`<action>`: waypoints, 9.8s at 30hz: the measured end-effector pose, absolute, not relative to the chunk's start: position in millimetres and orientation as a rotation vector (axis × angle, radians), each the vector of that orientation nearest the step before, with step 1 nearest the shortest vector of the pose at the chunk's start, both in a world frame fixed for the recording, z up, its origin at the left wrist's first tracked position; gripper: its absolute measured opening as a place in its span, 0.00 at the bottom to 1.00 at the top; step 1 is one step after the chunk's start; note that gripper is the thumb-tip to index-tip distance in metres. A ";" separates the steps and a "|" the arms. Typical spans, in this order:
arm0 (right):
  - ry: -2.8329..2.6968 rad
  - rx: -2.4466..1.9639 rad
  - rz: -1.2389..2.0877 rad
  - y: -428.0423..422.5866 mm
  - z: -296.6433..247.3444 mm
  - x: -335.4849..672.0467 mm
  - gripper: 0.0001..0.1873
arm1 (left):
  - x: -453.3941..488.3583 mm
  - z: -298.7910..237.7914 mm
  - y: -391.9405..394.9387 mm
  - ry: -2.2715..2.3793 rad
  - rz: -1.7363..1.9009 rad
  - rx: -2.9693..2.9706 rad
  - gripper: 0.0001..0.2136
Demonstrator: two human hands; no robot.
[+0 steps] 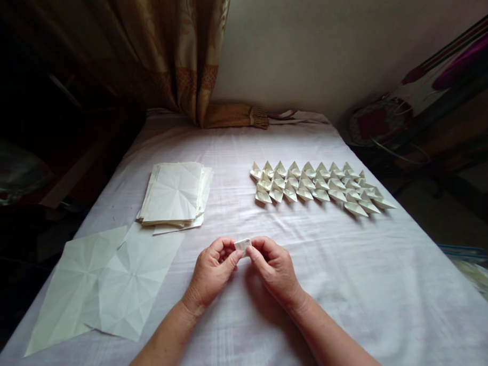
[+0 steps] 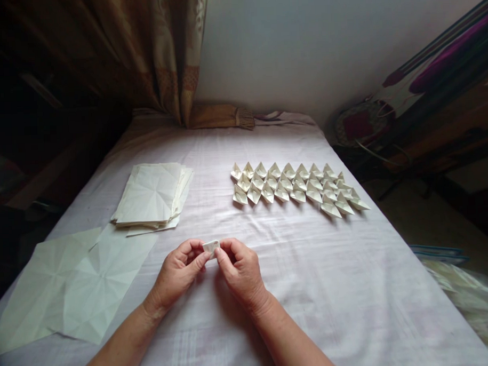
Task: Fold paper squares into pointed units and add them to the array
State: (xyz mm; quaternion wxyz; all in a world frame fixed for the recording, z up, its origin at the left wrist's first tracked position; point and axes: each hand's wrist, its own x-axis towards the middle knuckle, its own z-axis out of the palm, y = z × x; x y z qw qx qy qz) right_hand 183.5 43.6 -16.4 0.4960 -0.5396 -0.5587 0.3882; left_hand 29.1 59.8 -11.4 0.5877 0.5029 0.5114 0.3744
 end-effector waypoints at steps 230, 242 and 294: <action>-1.561 -1.116 1.239 111.1 -15.4 188.6 0.12 | 22.8 -17.4 101.2 1.274 0.977 1.304 0.14; -1.502 -1.123 1.056 110.9 -19.5 184.8 0.09 | 25.9 -10.7 100.9 1.291 0.945 1.431 0.12; -1.478 -1.095 0.987 109.6 -14.4 178.9 0.10 | 28.1 -12.5 97.4 1.426 1.117 1.544 0.12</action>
